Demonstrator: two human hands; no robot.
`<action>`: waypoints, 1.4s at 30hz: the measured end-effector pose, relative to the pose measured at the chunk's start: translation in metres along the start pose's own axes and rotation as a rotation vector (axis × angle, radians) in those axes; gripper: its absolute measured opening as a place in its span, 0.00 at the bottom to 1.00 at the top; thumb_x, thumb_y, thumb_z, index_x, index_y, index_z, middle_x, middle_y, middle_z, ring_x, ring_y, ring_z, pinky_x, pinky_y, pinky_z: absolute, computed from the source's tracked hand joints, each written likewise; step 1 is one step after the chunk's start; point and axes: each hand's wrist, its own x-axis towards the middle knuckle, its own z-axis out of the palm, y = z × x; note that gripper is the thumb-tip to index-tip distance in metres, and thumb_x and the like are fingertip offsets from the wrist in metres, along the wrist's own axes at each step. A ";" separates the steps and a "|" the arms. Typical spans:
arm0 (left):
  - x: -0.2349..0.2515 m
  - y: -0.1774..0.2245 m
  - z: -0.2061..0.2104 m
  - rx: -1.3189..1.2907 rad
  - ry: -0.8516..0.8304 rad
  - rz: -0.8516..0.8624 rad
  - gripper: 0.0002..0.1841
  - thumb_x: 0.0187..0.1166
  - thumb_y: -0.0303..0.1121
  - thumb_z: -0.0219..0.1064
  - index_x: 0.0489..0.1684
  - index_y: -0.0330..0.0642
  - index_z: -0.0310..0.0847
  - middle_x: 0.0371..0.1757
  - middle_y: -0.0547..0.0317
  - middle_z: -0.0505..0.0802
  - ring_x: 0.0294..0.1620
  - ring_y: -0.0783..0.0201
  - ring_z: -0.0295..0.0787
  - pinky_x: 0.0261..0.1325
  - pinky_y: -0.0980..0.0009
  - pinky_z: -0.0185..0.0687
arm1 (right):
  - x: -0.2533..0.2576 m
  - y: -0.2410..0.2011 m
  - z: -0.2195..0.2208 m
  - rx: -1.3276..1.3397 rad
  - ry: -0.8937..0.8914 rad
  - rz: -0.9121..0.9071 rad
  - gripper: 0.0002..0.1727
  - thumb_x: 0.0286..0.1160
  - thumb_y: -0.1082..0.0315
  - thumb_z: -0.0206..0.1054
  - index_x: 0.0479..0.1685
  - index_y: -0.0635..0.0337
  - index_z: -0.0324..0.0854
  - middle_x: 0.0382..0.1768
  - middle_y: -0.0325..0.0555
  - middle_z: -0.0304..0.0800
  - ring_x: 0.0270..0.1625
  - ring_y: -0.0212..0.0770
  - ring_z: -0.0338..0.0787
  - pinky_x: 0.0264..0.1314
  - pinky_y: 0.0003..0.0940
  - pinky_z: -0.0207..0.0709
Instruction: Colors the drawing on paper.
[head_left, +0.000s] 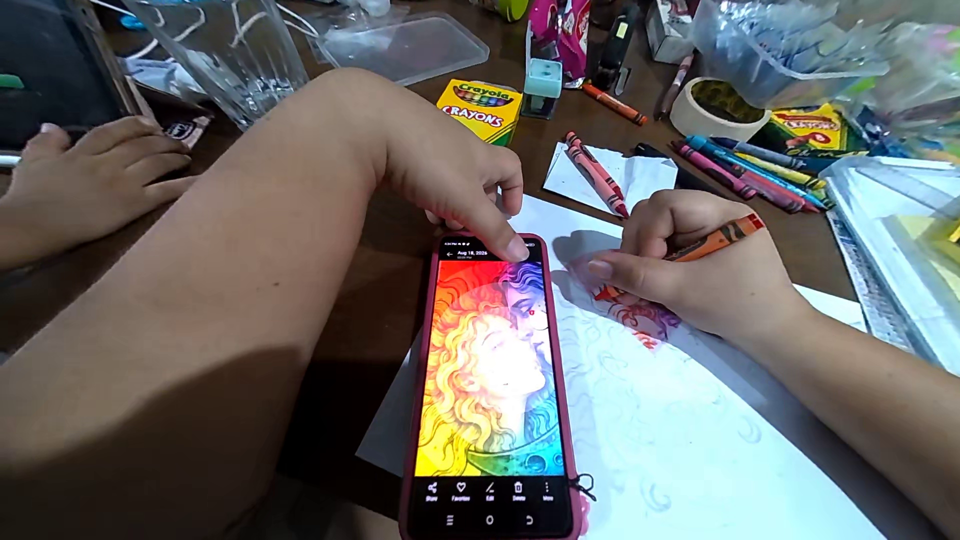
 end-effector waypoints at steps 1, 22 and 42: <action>0.000 0.001 0.000 -0.006 0.001 -0.010 0.22 0.78 0.40 0.72 0.65 0.37 0.77 0.32 0.58 0.86 0.31 0.69 0.80 0.34 0.73 0.75 | 0.000 0.000 0.000 -0.010 0.008 0.000 0.16 0.62 0.68 0.79 0.21 0.45 0.72 0.22 0.21 0.78 0.24 0.12 0.75 0.24 0.06 0.66; -0.001 0.002 0.001 0.017 0.012 -0.015 0.21 0.79 0.40 0.72 0.64 0.37 0.78 0.32 0.58 0.86 0.30 0.69 0.79 0.33 0.74 0.72 | 0.004 0.000 -0.001 0.056 -0.042 0.065 0.17 0.62 0.70 0.79 0.21 0.46 0.72 0.21 0.23 0.79 0.21 0.15 0.79 0.23 0.09 0.76; 0.001 -0.002 0.001 0.000 0.016 0.004 0.22 0.78 0.41 0.73 0.63 0.37 0.78 0.33 0.59 0.86 0.30 0.70 0.80 0.32 0.75 0.74 | 0.007 0.001 -0.001 0.121 -0.061 0.146 0.18 0.61 0.72 0.79 0.22 0.46 0.70 0.19 0.24 0.79 0.18 0.18 0.80 0.21 0.12 0.77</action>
